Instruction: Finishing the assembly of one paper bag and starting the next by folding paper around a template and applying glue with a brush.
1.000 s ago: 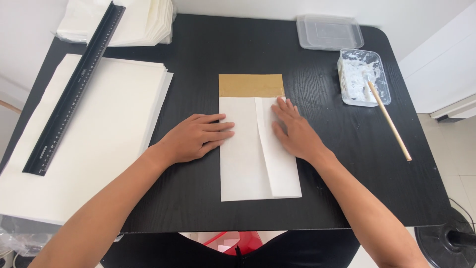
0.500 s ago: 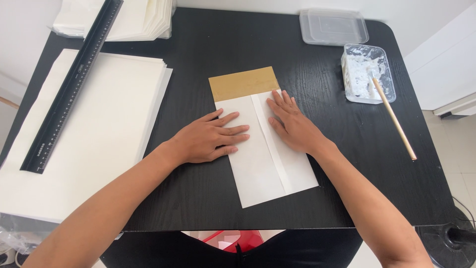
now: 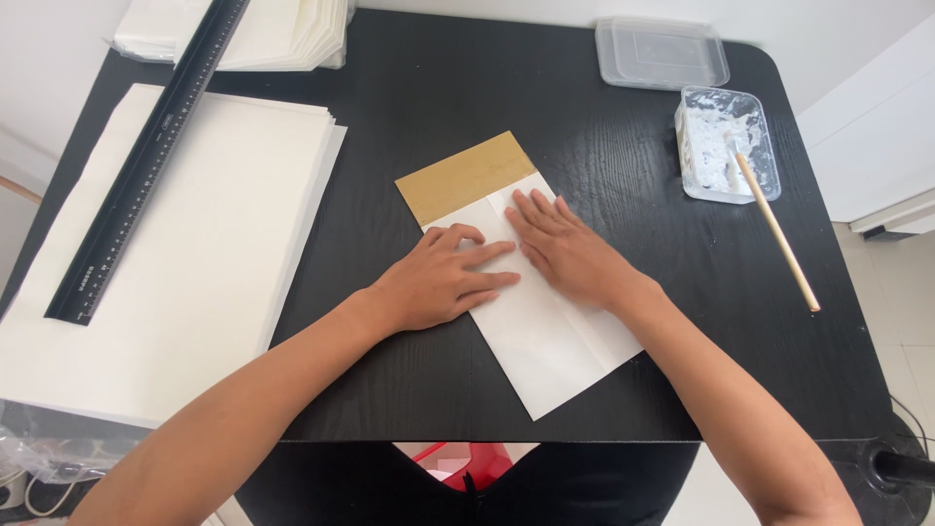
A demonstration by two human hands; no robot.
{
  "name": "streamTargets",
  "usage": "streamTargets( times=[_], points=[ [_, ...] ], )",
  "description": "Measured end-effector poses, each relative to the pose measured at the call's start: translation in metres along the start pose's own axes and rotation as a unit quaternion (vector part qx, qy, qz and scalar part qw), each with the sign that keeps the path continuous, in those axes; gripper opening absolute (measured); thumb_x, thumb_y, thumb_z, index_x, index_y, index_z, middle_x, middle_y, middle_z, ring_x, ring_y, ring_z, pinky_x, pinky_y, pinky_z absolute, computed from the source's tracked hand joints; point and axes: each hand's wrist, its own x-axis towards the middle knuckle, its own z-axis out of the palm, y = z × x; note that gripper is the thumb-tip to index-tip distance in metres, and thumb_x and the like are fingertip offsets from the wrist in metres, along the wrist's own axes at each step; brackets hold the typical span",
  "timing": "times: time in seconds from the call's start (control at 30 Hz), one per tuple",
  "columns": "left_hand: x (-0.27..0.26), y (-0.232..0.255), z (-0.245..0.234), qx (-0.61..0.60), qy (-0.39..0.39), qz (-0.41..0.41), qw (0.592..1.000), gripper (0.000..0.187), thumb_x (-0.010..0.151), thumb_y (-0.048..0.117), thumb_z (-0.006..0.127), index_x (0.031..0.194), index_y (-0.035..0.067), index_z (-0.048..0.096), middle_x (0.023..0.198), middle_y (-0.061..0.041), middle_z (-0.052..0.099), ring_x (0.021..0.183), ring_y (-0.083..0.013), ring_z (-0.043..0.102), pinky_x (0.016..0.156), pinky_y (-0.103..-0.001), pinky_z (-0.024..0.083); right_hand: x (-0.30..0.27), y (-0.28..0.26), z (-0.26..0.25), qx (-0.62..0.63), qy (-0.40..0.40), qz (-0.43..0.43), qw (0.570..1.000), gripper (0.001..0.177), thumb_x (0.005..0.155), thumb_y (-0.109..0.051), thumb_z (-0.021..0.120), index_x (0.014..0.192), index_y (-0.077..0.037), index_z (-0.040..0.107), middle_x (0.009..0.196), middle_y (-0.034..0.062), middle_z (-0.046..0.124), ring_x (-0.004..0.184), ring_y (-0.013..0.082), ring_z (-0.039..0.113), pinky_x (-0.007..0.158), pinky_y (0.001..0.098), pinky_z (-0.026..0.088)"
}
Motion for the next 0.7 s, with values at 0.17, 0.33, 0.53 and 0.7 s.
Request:
streamTargets(
  times=[0.17,0.33,0.53,0.7],
  points=[
    [0.013,-0.011,0.019,-0.048,0.096,-0.033,0.994,0.051,0.098,0.065,0.049,0.125,0.023,0.056,0.134,-0.001,0.053,0.13,-0.0232,0.046,0.1,-0.04,0.048,-0.01,-0.023,0.011,-0.01,-0.011,-0.001,1.0,0.066,0.107,-0.041,0.043,0.162,-0.006,0.031,0.169,0.0178,0.025,0.156,0.0325,0.021,0.128,0.0451,0.016],
    [0.02,-0.016,-0.001,-0.008,0.112,0.013,0.994,0.082,0.082,0.074,0.058,0.138,0.016,0.043,0.146,-0.008,0.038,0.138,-0.0302,0.04,0.103,-0.041,0.049,-0.022,-0.059,-0.011,0.056,-0.039,-0.018,0.998,0.061,0.106,-0.029,0.039,0.161,-0.004,0.03,0.167,0.0217,0.026,0.155,0.036,0.018,0.127,0.0474,0.01],
    [0.024,-0.022,-0.002,-0.015,0.003,0.027,0.999,0.084,0.09,0.07,0.051,0.16,0.03,0.028,0.162,0.003,0.036,0.147,-0.0198,0.037,0.099,-0.039,0.046,-0.032,-0.048,0.005,0.302,0.012,-0.055,0.952,0.05,0.094,-0.003,0.045,0.141,-0.006,0.06,0.145,0.0164,0.061,0.144,0.0356,0.044,0.126,0.0502,0.023],
    [0.024,-0.022,-0.004,-0.014,-0.025,0.017,0.999,0.075,0.091,0.079,0.036,0.152,0.035,0.04,0.156,0.008,0.043,0.147,-0.0146,0.036,0.099,-0.036,0.043,-0.029,-0.036,-0.004,0.372,0.143,0.04,0.916,0.038,0.086,-0.004,0.048,0.098,-0.017,0.082,0.087,0.0028,0.081,0.093,0.0193,0.076,0.096,0.0393,0.057]
  ],
)
